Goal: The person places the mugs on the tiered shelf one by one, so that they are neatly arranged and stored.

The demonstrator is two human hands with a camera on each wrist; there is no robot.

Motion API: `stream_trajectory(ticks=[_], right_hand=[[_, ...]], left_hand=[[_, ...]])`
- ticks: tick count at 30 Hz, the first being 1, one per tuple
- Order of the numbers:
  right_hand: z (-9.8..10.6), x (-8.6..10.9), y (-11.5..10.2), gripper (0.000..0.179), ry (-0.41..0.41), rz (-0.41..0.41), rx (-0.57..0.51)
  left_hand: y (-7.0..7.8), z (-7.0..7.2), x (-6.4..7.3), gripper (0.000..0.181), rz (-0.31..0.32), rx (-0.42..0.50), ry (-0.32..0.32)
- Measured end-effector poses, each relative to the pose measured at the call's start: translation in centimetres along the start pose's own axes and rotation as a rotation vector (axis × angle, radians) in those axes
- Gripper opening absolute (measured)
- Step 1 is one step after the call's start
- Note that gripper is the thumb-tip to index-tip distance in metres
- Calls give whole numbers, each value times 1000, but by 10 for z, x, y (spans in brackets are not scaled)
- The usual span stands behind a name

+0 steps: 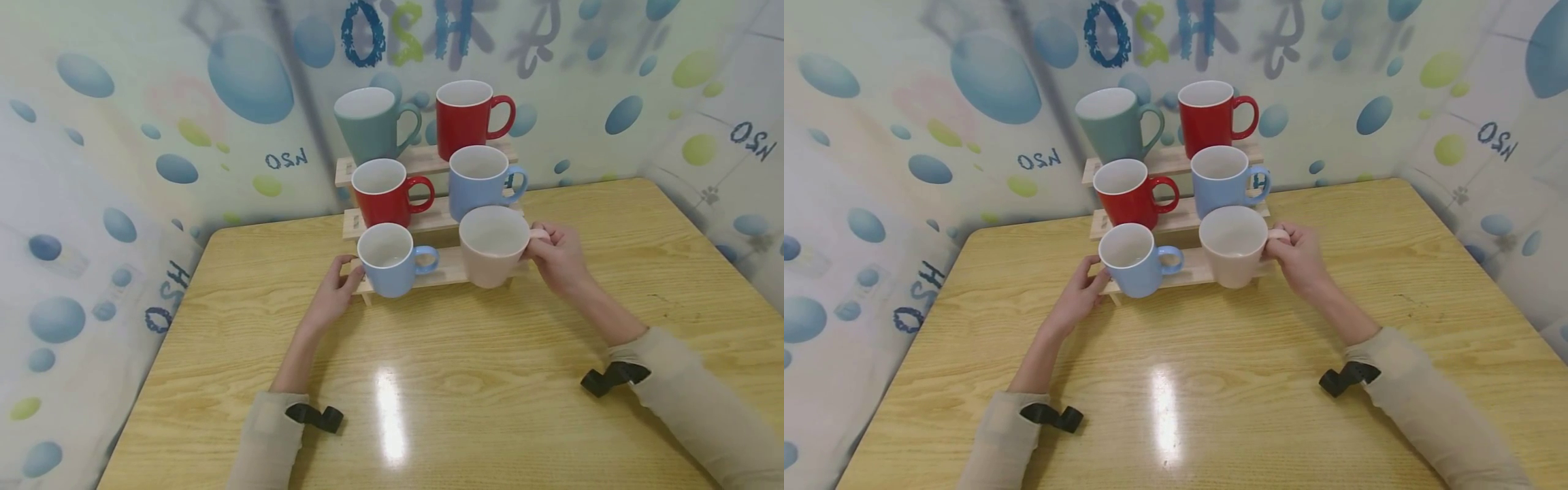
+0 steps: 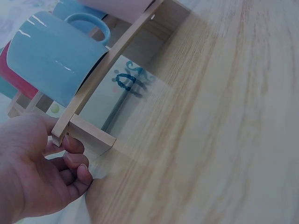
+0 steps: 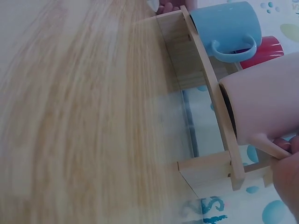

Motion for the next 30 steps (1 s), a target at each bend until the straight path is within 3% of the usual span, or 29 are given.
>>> stream_trajectory(ticks=[6,17,25,30], right_hand=[[-3,-3,6,39,-12,35,-12],[-7,-4,6,39,-37,59,18],[-7,-3,0,28,-124,8,399],[-9,-1,-3,11,-224,-16,487]], left_hand=[[-14,-2,-8,49,-25,-1,22],[-12,0,-7,49,-44,-24,34],[-12,0,-7,47,-44,-29,41],[-14,-1,-7,46,-36,-18,38]])
Point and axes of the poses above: each hand's wrist, its own x-axis away from the middle knuckle, its own z-axis out of the back of the hand, y = z × x, the point moved 9 cm from there along -x, towards the middle knuckle, and after that the axes turned 15 degrees about -x, right-handed, at the moved point
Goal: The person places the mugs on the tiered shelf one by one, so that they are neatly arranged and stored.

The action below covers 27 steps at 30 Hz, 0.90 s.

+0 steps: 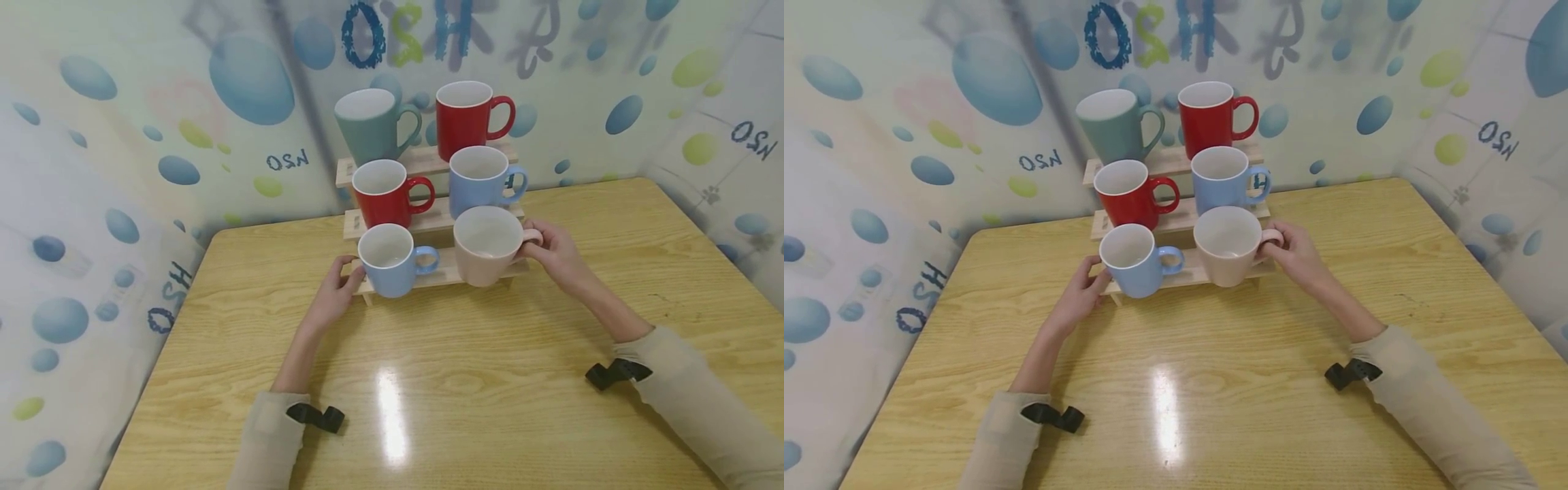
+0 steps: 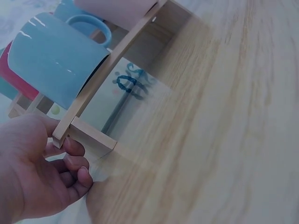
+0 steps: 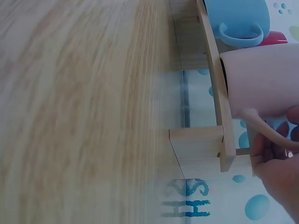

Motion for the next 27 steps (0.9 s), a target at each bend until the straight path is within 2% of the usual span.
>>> stream_trajectory(ticks=[3,10,16,22,27], right_hand=[[-1,-1,-3,5,-47,5,-7],[0,-1,0,25,-142,24,-68],[8,2,4,41,-200,-29,42],[10,3,2,53,-290,-13,126],[20,3,4,55,-275,-17,213]], left_hand=[[0,0,-1,46,0,4,6],[0,2,-4,45,-10,-30,34],[2,7,-5,49,7,-40,70],[6,16,-4,43,0,-16,120],[8,21,-4,45,-1,-45,128]])
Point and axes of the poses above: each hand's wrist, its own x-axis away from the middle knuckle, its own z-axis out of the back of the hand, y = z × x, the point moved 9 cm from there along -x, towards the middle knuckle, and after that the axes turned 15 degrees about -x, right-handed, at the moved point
